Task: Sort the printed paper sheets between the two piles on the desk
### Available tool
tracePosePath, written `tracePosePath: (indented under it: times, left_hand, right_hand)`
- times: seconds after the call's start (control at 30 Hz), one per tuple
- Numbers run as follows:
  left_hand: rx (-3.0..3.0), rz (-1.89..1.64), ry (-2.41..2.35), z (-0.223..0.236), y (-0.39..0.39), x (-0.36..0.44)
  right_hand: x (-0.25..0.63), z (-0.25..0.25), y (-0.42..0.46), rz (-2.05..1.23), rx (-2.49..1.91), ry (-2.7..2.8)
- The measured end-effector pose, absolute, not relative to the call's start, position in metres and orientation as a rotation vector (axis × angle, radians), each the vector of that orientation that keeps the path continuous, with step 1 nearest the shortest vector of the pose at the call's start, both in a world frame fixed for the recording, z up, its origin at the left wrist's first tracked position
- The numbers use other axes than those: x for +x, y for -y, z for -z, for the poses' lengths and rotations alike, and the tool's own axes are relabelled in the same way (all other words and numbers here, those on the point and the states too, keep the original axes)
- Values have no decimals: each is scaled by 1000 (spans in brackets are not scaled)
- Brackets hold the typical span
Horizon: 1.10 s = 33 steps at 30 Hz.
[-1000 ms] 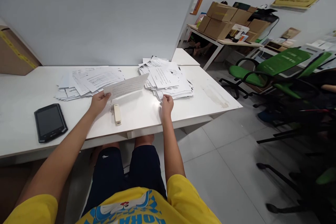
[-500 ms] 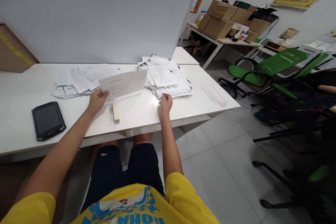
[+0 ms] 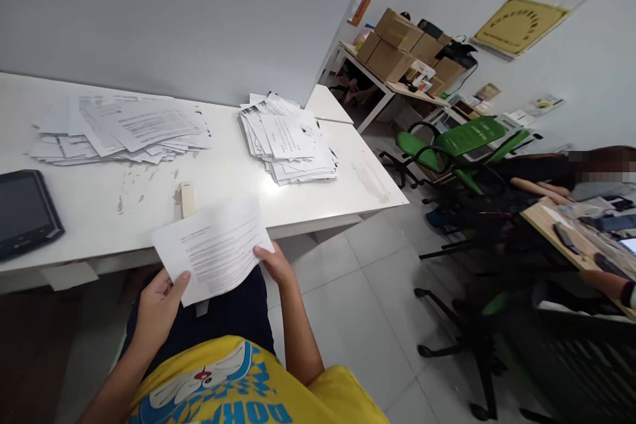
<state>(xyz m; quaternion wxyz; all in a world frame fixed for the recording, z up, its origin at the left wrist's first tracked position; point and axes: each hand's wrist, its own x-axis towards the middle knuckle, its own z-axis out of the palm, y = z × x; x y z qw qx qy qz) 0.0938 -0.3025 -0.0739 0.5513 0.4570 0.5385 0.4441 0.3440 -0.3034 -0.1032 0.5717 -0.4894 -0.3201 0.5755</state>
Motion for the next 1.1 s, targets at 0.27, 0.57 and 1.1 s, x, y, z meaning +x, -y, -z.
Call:
tracePosePath:
  times: [0.27, 0.57, 1.1]
  left_hand:
    - [947, -989, -1214, 107, 307, 98]
    - [1032, -1077, -1117, 97, 297, 109]
    - [2378, -1001, -1229, 57, 250, 75]
  right_hand:
    - [325, 129, 360, -1501, -1082, 754]
    - [269, 110, 360, -1401, -1076, 627]
    - [276, 92, 342, -1384, -1092, 510]
